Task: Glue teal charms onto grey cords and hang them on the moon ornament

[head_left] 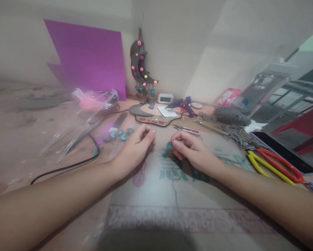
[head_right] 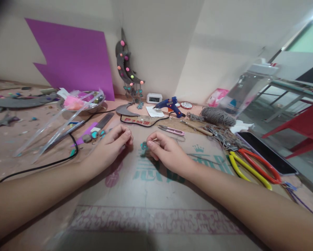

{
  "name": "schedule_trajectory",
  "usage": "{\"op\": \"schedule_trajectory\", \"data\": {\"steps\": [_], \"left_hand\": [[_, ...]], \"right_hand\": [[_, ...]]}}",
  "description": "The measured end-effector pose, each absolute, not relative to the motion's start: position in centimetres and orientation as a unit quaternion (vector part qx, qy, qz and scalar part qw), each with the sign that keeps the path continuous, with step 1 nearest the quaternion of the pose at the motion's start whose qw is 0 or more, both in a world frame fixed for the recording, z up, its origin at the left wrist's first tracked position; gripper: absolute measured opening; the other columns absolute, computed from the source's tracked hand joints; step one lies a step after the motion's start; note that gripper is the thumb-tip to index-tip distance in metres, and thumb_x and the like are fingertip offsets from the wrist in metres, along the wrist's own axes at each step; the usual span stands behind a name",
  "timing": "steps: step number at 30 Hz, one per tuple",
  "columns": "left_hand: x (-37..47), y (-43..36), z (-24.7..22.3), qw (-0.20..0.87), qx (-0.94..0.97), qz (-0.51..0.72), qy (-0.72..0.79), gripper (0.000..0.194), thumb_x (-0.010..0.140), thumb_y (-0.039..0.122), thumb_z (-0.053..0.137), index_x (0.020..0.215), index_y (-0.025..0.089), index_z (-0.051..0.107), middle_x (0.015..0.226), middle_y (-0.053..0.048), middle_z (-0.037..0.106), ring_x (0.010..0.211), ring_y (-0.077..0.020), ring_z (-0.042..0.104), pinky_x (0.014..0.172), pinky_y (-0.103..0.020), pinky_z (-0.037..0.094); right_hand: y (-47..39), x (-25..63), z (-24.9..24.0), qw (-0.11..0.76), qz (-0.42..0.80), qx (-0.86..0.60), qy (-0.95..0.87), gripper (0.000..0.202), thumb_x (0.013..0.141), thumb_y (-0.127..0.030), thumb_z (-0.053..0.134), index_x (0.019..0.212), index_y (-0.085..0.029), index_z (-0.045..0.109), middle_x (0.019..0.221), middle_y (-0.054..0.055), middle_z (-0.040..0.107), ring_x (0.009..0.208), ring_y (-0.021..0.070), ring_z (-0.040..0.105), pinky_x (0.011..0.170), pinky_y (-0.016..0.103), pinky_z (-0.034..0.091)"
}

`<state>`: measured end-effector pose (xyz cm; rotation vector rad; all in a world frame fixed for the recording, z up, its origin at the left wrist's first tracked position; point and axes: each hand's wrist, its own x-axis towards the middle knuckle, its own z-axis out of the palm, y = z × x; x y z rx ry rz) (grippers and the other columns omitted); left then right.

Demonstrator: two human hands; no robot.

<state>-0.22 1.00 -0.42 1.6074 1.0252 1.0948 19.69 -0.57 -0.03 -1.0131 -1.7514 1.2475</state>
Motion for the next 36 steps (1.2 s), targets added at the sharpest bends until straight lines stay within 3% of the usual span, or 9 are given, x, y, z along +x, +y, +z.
{"op": "schedule_trajectory", "data": {"steps": [4, 7, 11, 13, 23, 29, 36], "left_hand": [[-0.41, 0.94, -0.28, 0.432, 0.685, 0.41, 0.42, 0.038, 0.098, 0.044, 0.04, 0.07, 0.019, 0.05, 0.063, 0.003, 0.051, 0.059, -0.0122, 0.046, 0.056, -0.025, 0.038], [-0.3, 0.85, -0.11, 0.405, 0.712, 0.384, 0.426, 0.037, 0.096, 0.042, 0.044, 0.069, 0.018, 0.055, 0.065, 0.001, 0.056, 0.064, -0.0141, 0.053, 0.061, -0.026, 0.043], [-0.01, 0.82, -0.02, 0.387, 0.731, 0.369, 0.424, 0.016, 0.089, 0.03, 0.055, 0.088, 0.019, 0.067, 0.088, -0.002, 0.071, 0.082, -0.0175, 0.064, 0.077, -0.028, 0.049], [0.03, 0.82, -0.05, 0.389, 0.731, 0.37, 0.422, 0.018, 0.089, 0.029, 0.055, 0.096, 0.02, 0.069, 0.097, -0.003, 0.074, 0.091, -0.0186, 0.066, 0.084, -0.03, 0.05], [-0.11, 0.15, 0.44, 0.362, 0.762, 0.356, 0.403, 0.019, 0.088, 0.034, 0.056, 0.094, 0.019, 0.067, 0.089, -0.002, 0.071, 0.083, -0.0176, 0.065, 0.075, -0.029, 0.05], [-0.26, 0.21, -0.15, 0.333, 0.755, 0.394, 0.406, 0.021, 0.089, 0.034, 0.057, 0.103, 0.02, 0.062, 0.102, -0.004, 0.068, 0.098, -0.019, 0.064, 0.086, -0.032, 0.05], [-0.33, 0.28, -0.21, 0.296, 0.768, 0.393, 0.41, 0.019, 0.087, 0.032, 0.059, 0.103, 0.021, 0.061, 0.1, -0.004, 0.068, 0.098, -0.0199, 0.065, 0.089, -0.035, 0.05]], "right_hand": [[-0.2, 19.79, 0.22, 0.378, 0.498, -0.408, -0.665, 0.031, 0.091, -0.049, 0.056, 0.087, -0.019, 0.047, 0.052, -0.01, 0.042, 0.049, 0.0078, 0.038, 0.05, 0.023, 0.029], [-0.19, 19.75, 0.38, 0.373, 0.492, -0.416, -0.668, 0.035, 0.089, -0.053, 0.057, 0.085, -0.019, 0.048, 0.052, -0.009, 0.043, 0.049, 0.0079, 0.039, 0.05, 0.023, 0.03], [-0.39, 19.63, 0.41, 0.367, 0.478, -0.42, -0.679, 0.037, 0.088, -0.055, 0.056, 0.086, -0.019, 0.049, 0.054, -0.008, 0.043, 0.05, 0.0076, 0.039, 0.05, 0.023, 0.032], [-0.45, 19.6, 0.35, 0.365, 0.473, -0.424, -0.681, 0.035, 0.089, -0.053, 0.056, 0.086, -0.019, 0.05, 0.054, -0.008, 0.043, 0.05, 0.0077, 0.04, 0.05, 0.022, 0.032], [-0.68, 19.63, 0.34, 0.342, 0.397, -0.45, -0.723, 0.02, 0.091, -0.039, 0.053, 0.086, -0.02, 0.052, 0.058, -0.007, 0.047, 0.051, 0.0086, 0.043, 0.048, 0.022, 0.035], [-0.89, 19.65, 0.35, 0.329, 0.347, -0.458, -0.75, 0.017, 0.092, -0.036, 0.052, 0.085, -0.02, 0.054, 0.063, -0.004, 0.05, 0.054, 0.0093, 0.046, 0.051, 0.022, 0.039], [-0.79, 19.68, 0.33, 0.321, 0.346, -0.456, -0.755, 0.018, 0.092, -0.037, 0.051, 0.085, -0.02, 0.053, 0.062, -0.004, 0.051, 0.055, 0.0101, 0.047, 0.052, 0.023, 0.039]]}}
